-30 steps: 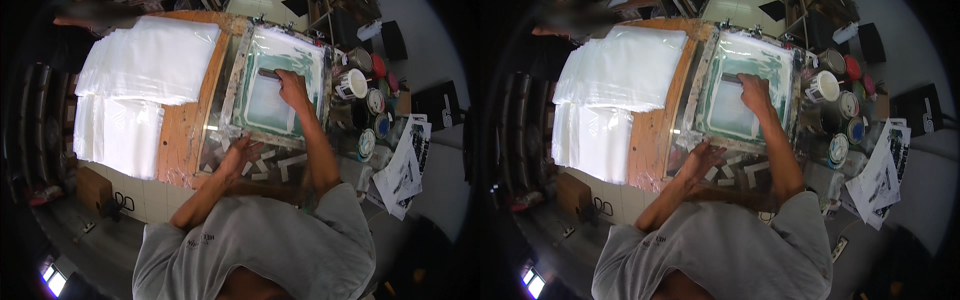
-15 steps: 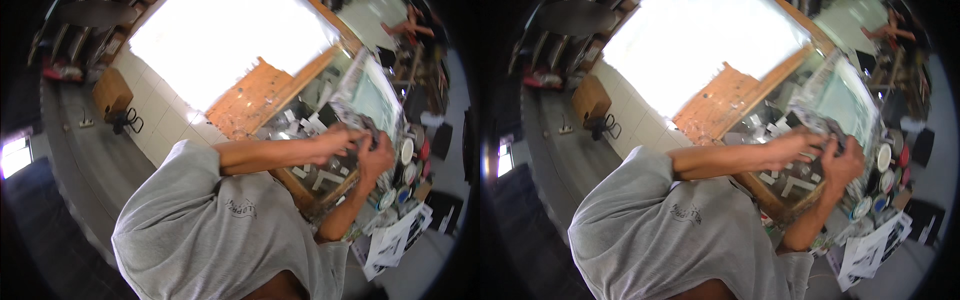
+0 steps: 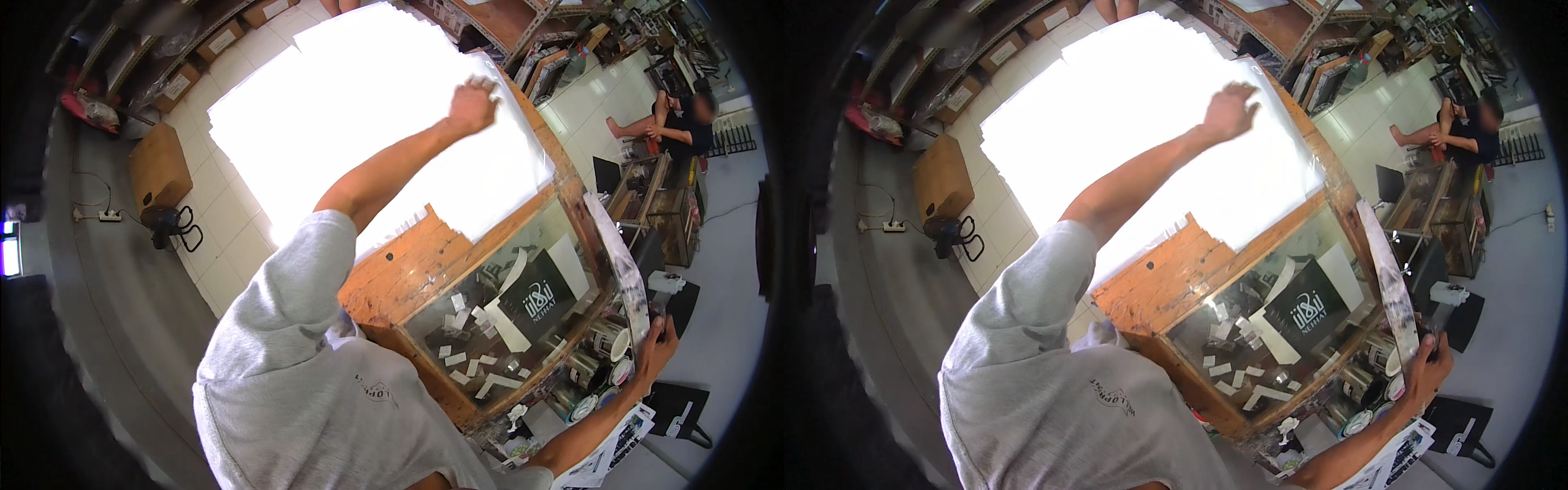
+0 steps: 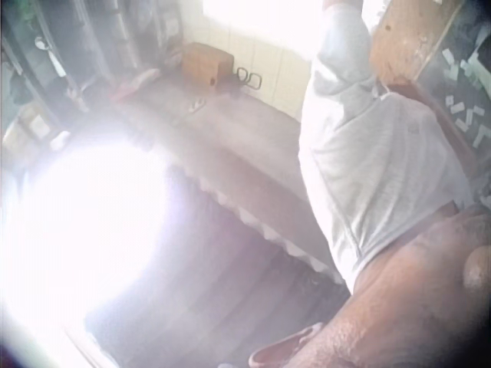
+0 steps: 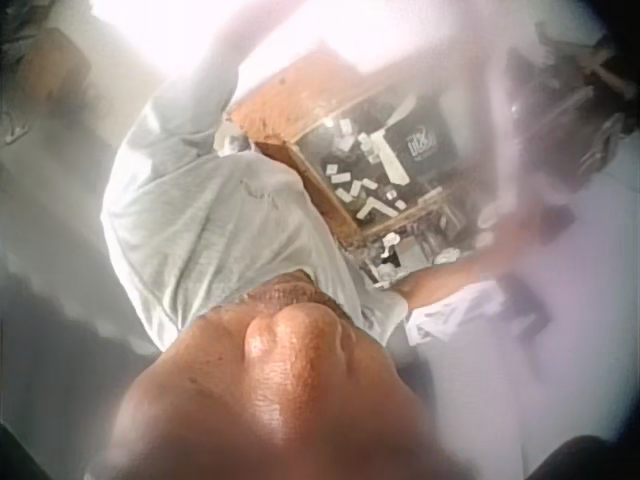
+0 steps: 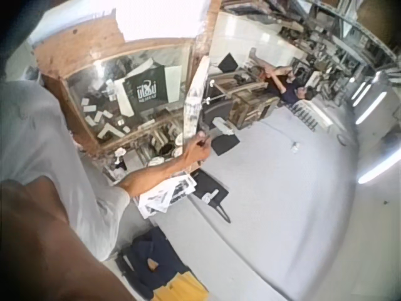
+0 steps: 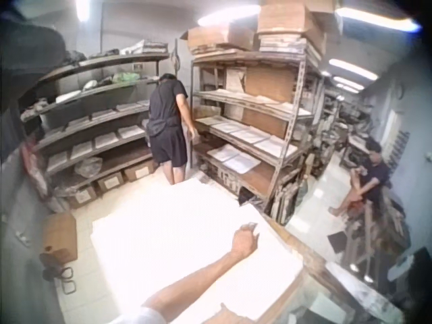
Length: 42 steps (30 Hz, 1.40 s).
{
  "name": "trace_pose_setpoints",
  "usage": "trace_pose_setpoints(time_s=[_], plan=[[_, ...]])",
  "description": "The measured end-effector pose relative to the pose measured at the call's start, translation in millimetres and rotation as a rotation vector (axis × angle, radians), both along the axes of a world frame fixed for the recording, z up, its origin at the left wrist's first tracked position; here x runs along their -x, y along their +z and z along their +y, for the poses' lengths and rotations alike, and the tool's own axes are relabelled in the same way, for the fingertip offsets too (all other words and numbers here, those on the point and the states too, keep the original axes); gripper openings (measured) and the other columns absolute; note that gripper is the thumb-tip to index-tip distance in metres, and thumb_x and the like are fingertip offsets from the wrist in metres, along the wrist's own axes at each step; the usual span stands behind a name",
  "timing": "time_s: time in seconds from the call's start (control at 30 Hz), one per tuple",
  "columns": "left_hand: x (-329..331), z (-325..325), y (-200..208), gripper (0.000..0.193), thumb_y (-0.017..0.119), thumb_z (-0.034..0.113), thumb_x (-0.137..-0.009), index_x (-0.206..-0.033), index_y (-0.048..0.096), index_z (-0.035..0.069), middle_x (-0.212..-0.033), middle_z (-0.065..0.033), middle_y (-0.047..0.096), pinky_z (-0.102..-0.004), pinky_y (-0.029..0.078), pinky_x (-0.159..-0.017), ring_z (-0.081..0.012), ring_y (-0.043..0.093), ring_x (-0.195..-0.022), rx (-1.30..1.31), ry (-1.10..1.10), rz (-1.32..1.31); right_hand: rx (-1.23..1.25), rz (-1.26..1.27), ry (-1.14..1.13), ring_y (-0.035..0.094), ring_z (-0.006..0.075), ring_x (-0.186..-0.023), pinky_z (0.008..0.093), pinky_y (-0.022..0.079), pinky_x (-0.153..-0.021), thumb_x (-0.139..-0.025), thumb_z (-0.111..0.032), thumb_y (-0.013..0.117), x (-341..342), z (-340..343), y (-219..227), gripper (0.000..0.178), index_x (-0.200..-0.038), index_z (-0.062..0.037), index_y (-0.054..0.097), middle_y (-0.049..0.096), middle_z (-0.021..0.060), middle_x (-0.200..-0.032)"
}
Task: The person performs screen printing on white tote bags. They place a bag on the press, pull ink across the screen with a squeegee, lift the screen, and remove the printed bag. This cycle repeats for multiple bags.
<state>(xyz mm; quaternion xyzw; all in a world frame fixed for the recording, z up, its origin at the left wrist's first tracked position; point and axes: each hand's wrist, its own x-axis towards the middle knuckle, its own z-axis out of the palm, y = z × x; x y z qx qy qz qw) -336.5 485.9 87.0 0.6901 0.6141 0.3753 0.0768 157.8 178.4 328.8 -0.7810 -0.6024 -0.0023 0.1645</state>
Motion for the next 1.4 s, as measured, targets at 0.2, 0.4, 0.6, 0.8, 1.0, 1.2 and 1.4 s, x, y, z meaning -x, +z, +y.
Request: trace_pose_setpoints(time_s=[0.2,0.4,0.6,0.8,1.0,1.2,1.4], plan=[[38,-61,-62,0.058,0.048,0.04,-0.102,-0.142,0.05,-0.002,-0.158,-0.0201,0.039,-0.075,0.01,-0.117,-0.0408,0.024,-0.152,0.327,-0.011,0.468,-0.03,-0.047,-0.033,0.06,0.0347,-0.113,0.0458,0.044,-0.101,-0.099,-0.059,0.056,-36,-11,-3,0.079,-0.13,0.0127,0.059,0.065,0.0265,-0.115],[53,-146,-58,0.054,0.06,0.042,-0.097,-0.129,0.06,-0.001,-0.144,-0.02,0.053,-0.0777,0.013,-0.113,-0.0399,0.04,-0.141,0.177,-0.002,0.328,-0.029,0.02,0.127,0.048,0.0196,-0.076,0.0393,0.043,-0.071,-0.103,-0.058,0.048,11,-2,7,0.067,-0.099,0.0084,0.059,0.059,0.0125,-0.08],[93,-50,-33,0.063,0.072,0.038,-0.087,-0.133,0.055,0.0,-0.137,-0.0167,0.056,-0.0523,0.035,-0.105,-0.0343,0.049,-0.128,0.039,0.217,0.293,-0.116,-0.052,0.064,0.061,0.0278,-0.079,0.0444,0.048,-0.077,-0.099,-0.066,0.047,-3,-14,-5,0.078,-0.102,0.0095,0.064,0.068,0.0211,-0.086],[116,35,-32,0.075,0.074,0.036,-0.07,-0.131,0.055,-0.004,-0.129,-0.0192,0.058,-0.0602,0.033,-0.103,-0.0334,0.048,-0.126,0.57,0.297,0.393,-0.021,0.075,0.118,0.067,0.0297,-0.085,0.0443,0.05,-0.082,-0.099,-0.064,0.05,11,-12,4,0.077,-0.118,0.0088,0.067,0.071,0.0218,-0.091],[116,47,-22,0.065,0.073,0.028,-0.07,-0.127,0.056,0.0,-0.125,-0.0203,0.061,-0.0641,0.033,-0.1,-0.0367,0.054,-0.12,0.628,0.278,0.366,-0.161,-0.082,0.141,0.063,0.0225,-0.084,0.0386,0.048,-0.078,-0.1,-0.061,0.051,6,-21,-19,0.07,-0.112,0.0053,0.067,0.071,0.017,-0.093],[101,39,-20,0.056,0.068,0.012,-0.083,-0.132,0.045,-0.005,-0.118,-0.0176,0.068,-0.0528,0.049,-0.095,-0.0347,0.067,-0.11,0.586,0.282,0.296,-0.094,-0.06,0.127,0.069,0.0324,-0.093,0.0422,0.05,-0.083,-0.1,-0.056,0.052,13,-28,-18,0.067,-0.127,0.0046,0.065,0.073,0.0212,-0.103],[111,43,-2,0.046,0.069,0.009,-0.079,-0.123,0.058,0.001,-0.116,-0.0227,0.07,-0.0465,0.057,-0.094,-0.0396,0.068,-0.112,0.606,0.021,0.376,-0.106,-0.162,0.021,0.055,0.0466,-0.126,0.0498,0.031,-0.116,-0.093,-0.058,0.061,-8,-43,-32,0.072,-0.123,0.0071,0.066,0.062,0.0306,-0.129]])
